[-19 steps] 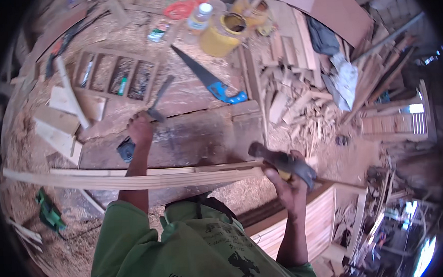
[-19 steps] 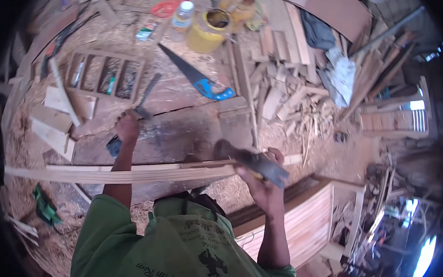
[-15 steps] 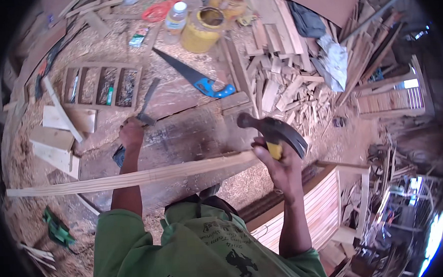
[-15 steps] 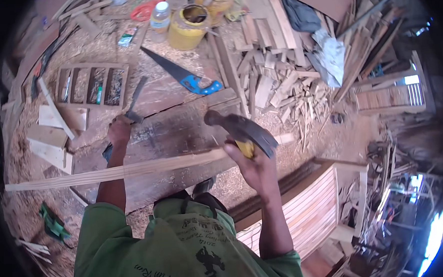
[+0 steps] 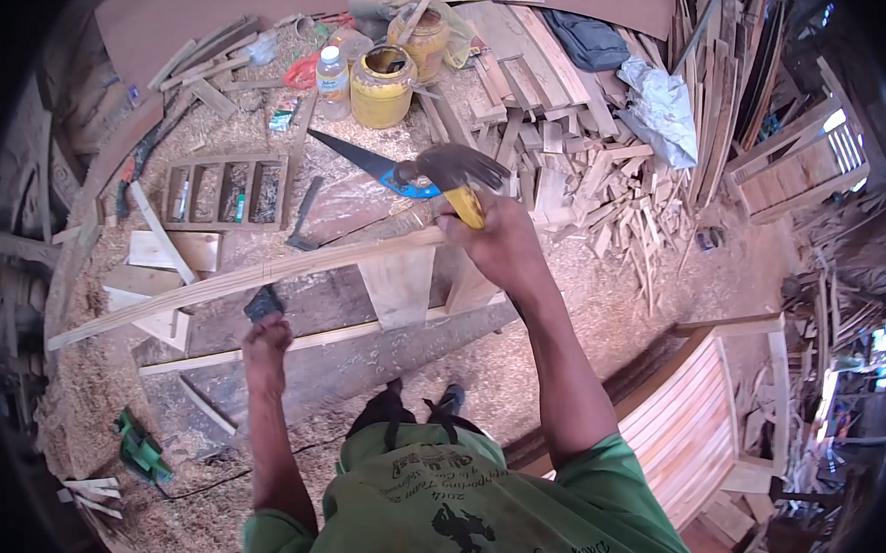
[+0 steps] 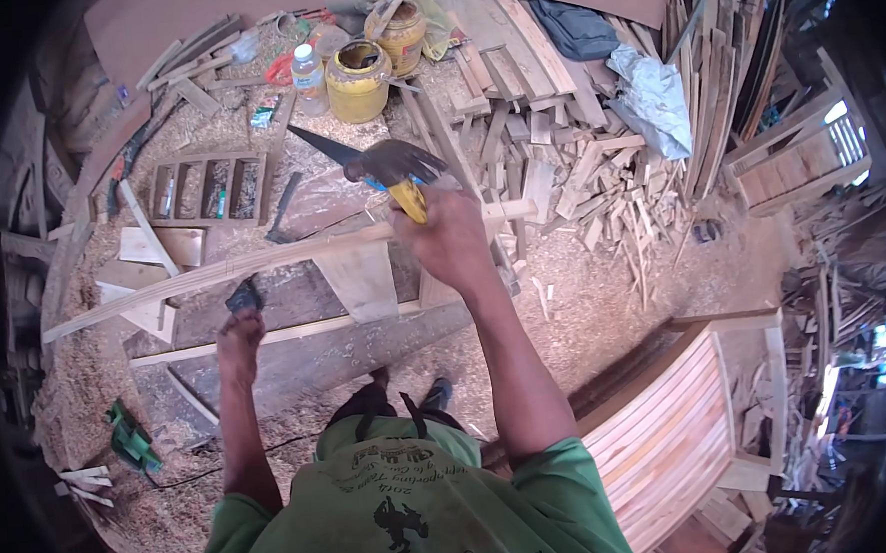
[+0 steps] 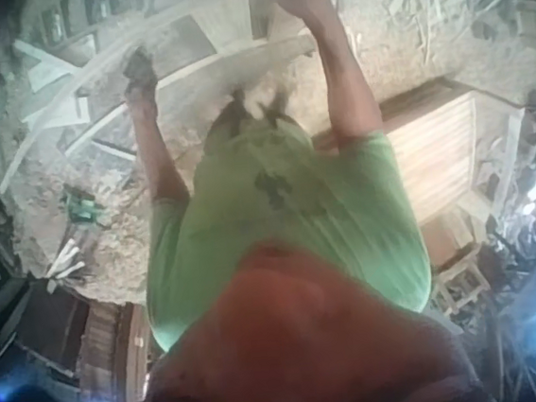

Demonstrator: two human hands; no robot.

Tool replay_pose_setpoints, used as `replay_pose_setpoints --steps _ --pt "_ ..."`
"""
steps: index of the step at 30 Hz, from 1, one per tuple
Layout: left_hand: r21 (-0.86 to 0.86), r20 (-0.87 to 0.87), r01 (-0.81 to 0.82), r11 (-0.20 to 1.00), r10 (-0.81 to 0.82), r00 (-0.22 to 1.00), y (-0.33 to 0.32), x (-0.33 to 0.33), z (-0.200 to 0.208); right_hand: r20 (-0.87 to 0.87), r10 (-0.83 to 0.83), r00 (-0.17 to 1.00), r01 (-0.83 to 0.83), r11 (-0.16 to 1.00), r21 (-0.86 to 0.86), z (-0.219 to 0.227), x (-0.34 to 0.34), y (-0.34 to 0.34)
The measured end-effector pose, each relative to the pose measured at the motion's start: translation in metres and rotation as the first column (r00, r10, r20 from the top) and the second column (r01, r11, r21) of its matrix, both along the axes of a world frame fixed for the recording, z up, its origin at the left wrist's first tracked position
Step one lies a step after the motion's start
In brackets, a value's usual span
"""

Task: Assembling wooden slats into a frame using a hammer and nails.

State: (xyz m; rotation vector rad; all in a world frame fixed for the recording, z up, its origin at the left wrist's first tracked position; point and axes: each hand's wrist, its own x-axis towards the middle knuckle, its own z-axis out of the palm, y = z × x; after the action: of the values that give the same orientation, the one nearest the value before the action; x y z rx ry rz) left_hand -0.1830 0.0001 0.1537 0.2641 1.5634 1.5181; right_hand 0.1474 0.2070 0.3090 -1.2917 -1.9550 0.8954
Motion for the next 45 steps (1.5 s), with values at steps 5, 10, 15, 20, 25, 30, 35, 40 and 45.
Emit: replay_pose_setpoints --steps 5,10,15,20,25,30,35,40,45 --pt "0.046 -0.109 0.005 0.999 0.000 0.994 -0.035 0.090 0.079 0.095 0.010 0.995 -0.014 0.999 0.044 0.003 -0.001 -0.010" --pt "0.171 -0.690 0.176 0.969 -0.010 0.723 -0.015 0.159 0.149 0.082 -0.002 0.997 -0.012 0.986 0.165 -0.013 0.004 -0.028" --pt "0.316 -0.783 0.341 0.885 0.040 0.621 0.062 0.173 0.161 -0.065 -0.040 0.997 0.053 0.977 0.205 -0.017 0.012 -0.044" --pt "0.196 -0.874 0.385 0.902 -0.018 0.486 0.076 0.166 0.131 -0.481 -0.099 0.871 0.208 0.962 0.177 0.002 0.028 -0.094" --pt "0.112 -0.909 0.393 0.913 -0.065 0.411 0.076 0.168 0.137 -0.390 -0.131 0.911 0.265 0.912 0.312 0.017 0.072 -0.129" --pt "0.078 -0.908 0.381 0.921 -0.092 0.409 0.082 0.174 0.131 -0.129 -0.171 0.977 0.181 0.981 0.068 0.043 0.090 -0.152" --pt "0.093 -0.932 0.343 0.935 -0.039 0.359 0.084 0.175 0.132 -0.091 -0.088 0.992 0.098 0.989 0.113 0.069 0.075 -0.161" --pt "0.125 -0.959 0.330 0.936 0.029 0.284 0.079 0.178 0.125 -0.049 -0.024 0.999 0.043 0.893 0.449 0.075 0.054 -0.146" --pt "0.132 -0.960 0.328 0.935 0.038 0.278 0.078 0.182 0.127 0.319 -0.104 0.942 -0.067 0.873 0.483 0.086 0.048 -0.139"
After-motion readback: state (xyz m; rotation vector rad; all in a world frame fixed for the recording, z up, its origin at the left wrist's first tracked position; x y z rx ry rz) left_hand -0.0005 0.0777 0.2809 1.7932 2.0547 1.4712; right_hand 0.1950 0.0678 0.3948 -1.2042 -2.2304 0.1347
